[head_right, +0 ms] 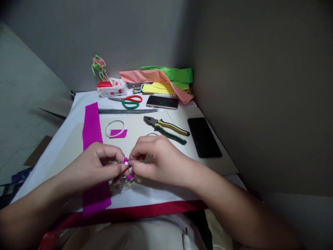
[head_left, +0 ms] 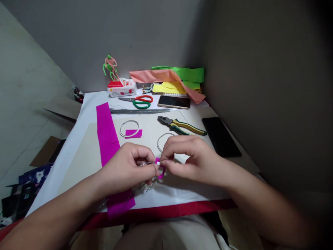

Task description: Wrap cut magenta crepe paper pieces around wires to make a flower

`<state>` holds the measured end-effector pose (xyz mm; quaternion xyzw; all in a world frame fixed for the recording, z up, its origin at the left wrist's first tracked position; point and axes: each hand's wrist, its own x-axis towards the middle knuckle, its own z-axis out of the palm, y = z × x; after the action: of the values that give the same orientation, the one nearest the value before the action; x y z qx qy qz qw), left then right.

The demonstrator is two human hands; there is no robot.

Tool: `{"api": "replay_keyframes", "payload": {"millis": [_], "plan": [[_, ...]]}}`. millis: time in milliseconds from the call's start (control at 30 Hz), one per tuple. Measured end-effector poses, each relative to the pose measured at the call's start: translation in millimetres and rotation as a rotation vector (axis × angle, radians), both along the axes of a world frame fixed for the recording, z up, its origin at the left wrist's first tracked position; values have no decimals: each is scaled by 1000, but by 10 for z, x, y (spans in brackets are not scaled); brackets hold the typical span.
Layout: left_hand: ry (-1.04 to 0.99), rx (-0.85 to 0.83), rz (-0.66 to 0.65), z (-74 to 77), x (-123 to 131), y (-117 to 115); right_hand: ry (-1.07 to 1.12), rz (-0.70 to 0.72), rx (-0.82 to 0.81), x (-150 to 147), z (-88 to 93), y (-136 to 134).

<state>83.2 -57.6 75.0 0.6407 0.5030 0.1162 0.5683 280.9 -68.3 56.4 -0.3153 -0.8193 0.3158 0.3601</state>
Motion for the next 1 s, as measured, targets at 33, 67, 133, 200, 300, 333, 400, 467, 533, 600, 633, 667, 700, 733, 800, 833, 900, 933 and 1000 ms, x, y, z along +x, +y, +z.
{"api": "replay_keyframes", "payload": {"millis": [33, 67, 133, 200, 300, 333, 400, 467, 533, 600, 633, 667, 700, 733, 800, 833, 900, 933, 1000], "plan": [[-4, 0, -6, 4, -2, -4, -3, 4, 6, 2, 0, 1], [-4, 1, -8, 6, -3, -8, -9, 6, 17, 4, -1, 1], [5, 6, -5, 5, -5, -10, -32, 5, 49, 6, -4, -2], [21, 7, 1, -7, -7, -6, -67, -3, 86, 5, -8, -11], [36, 3, 9, -31, -5, 7, -118, -16, 133, 2, -11, -32], [37, 8, 13, -37, -3, 10, -128, -20, 147, 2, -10, -39], [39, 7, 15, -43, 1, 11, -137, -22, 159, 3, -5, -47], [27, -5, 14, -42, 3, 6, -126, -13, 140, 8, -1, -46], [15, -17, 12, -36, 0, -1, -100, 1, 98, 9, -4, -37], [5, -12, 15, -29, -3, -4, -70, -4, 60, 0, -19, -26], [1, -6, 21, -25, -3, -3, -56, -19, 45, -8, -29, -21], [-2, 3, 30, -21, -1, -1, -42, -38, 35, -19, -40, -17], [-6, 11, 39, -16, 2, 3, -26, -64, 30, -31, -49, -14], [-10, 20, 48, -10, 6, 8, -7, -95, 31, -42, -57, -11], [-25, 37, 59, 1, 14, 15, 42, -160, 49, -55, -67, 0], [-34, 46, 62, 7, 16, 17, 68, -201, 60, -55, -70, 10], [-52, 61, 78, 14, 13, 15, 102, -311, 53, -43, -78, 37], [-64, 68, 91, 16, 6, 14, 103, -373, 26, -33, -85, 55], [-94, 81, 115, 14, -13, 12, 88, -458, -57, -11, -108, 91]]}}
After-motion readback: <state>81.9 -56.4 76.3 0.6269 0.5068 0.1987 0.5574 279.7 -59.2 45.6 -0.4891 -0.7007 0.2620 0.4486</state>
